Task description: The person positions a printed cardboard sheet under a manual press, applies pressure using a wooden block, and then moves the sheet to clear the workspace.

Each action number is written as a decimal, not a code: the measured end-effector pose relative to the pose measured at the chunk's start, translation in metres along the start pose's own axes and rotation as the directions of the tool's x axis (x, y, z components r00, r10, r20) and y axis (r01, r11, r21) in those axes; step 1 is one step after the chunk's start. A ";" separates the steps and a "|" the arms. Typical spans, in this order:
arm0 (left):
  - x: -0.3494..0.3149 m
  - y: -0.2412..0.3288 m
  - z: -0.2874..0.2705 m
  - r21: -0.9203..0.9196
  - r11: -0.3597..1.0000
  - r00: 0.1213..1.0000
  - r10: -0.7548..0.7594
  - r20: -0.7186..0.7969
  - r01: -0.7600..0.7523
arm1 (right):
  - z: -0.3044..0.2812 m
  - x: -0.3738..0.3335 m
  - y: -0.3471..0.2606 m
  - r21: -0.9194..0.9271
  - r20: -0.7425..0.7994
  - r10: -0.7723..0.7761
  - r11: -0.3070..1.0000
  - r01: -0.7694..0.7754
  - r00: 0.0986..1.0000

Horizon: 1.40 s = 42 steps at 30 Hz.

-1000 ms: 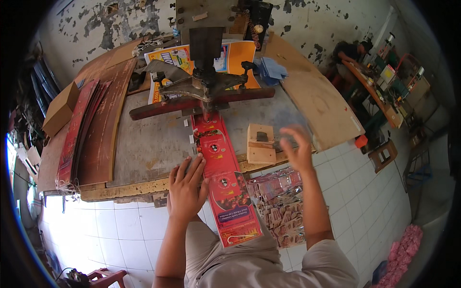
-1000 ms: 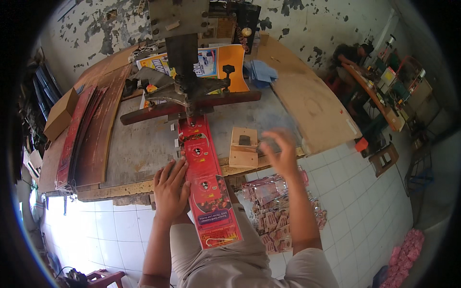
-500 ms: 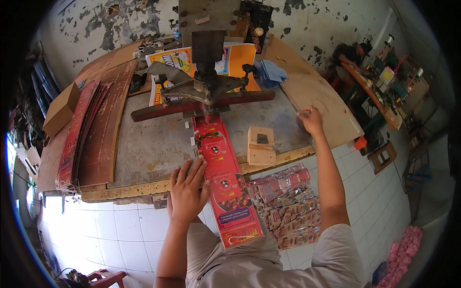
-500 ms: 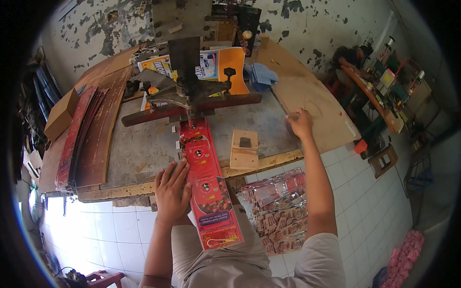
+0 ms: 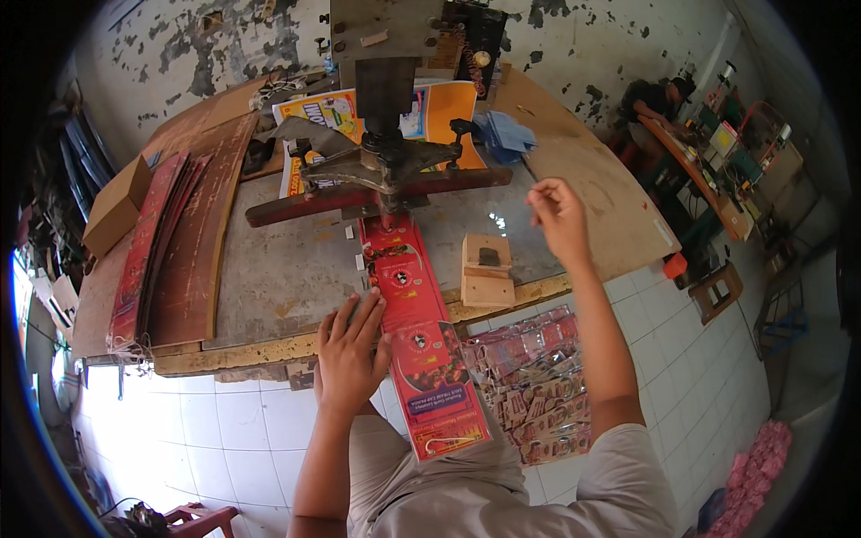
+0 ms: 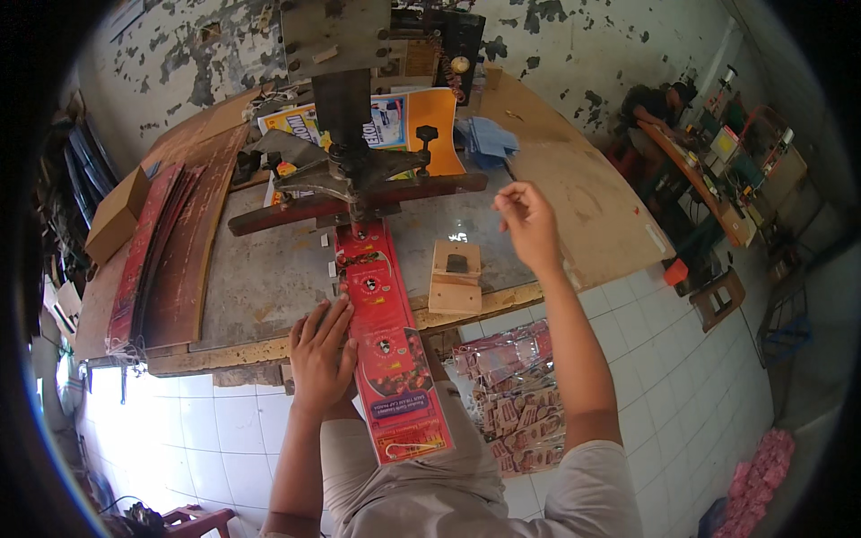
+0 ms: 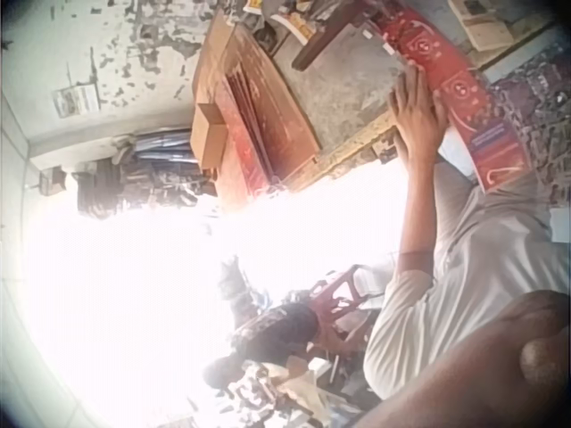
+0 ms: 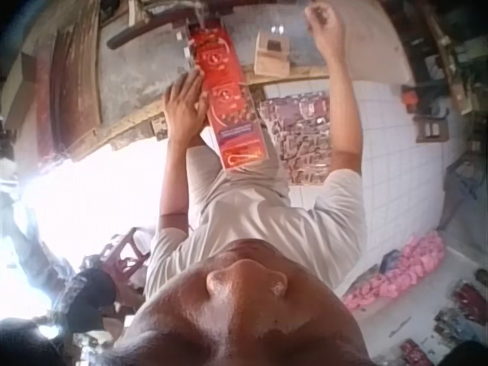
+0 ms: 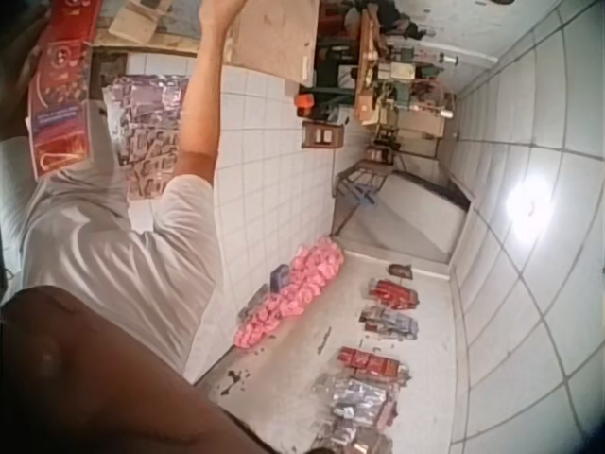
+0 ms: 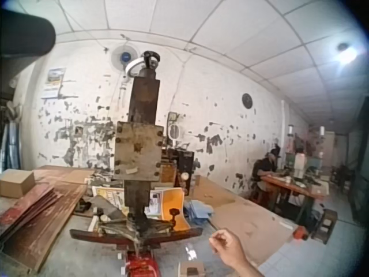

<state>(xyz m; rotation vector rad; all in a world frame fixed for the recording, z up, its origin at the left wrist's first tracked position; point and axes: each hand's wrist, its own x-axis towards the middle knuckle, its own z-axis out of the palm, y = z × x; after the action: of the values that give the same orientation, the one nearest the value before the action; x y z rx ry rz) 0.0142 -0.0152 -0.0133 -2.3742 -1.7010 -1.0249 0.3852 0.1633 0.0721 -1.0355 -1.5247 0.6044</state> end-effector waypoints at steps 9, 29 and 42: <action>0.000 -0.001 0.001 -0.006 1.000 1.000 0.000 0.010 0.000 | 0.030 -0.014 0.059 -0.014 0.028 0.080 0.997 -0.079 0.996; 0.000 -0.001 0.000 -0.008 1.000 1.000 -0.010 0.017 0.010 | 0.020 -0.060 -0.021 -0.476 0.512 -0.075 0.804 0.356 0.856; 0.000 0.001 -0.001 0.000 1.000 1.000 -0.009 0.026 0.009 | 0.024 -0.071 -0.021 -0.414 0.476 -0.072 0.861 0.295 0.877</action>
<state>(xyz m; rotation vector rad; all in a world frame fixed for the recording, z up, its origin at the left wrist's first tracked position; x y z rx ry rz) 0.0145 -0.0156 -0.0118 -2.3926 -1.7218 -0.9994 0.3546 0.0963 0.0482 -1.1394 -2.2377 0.3379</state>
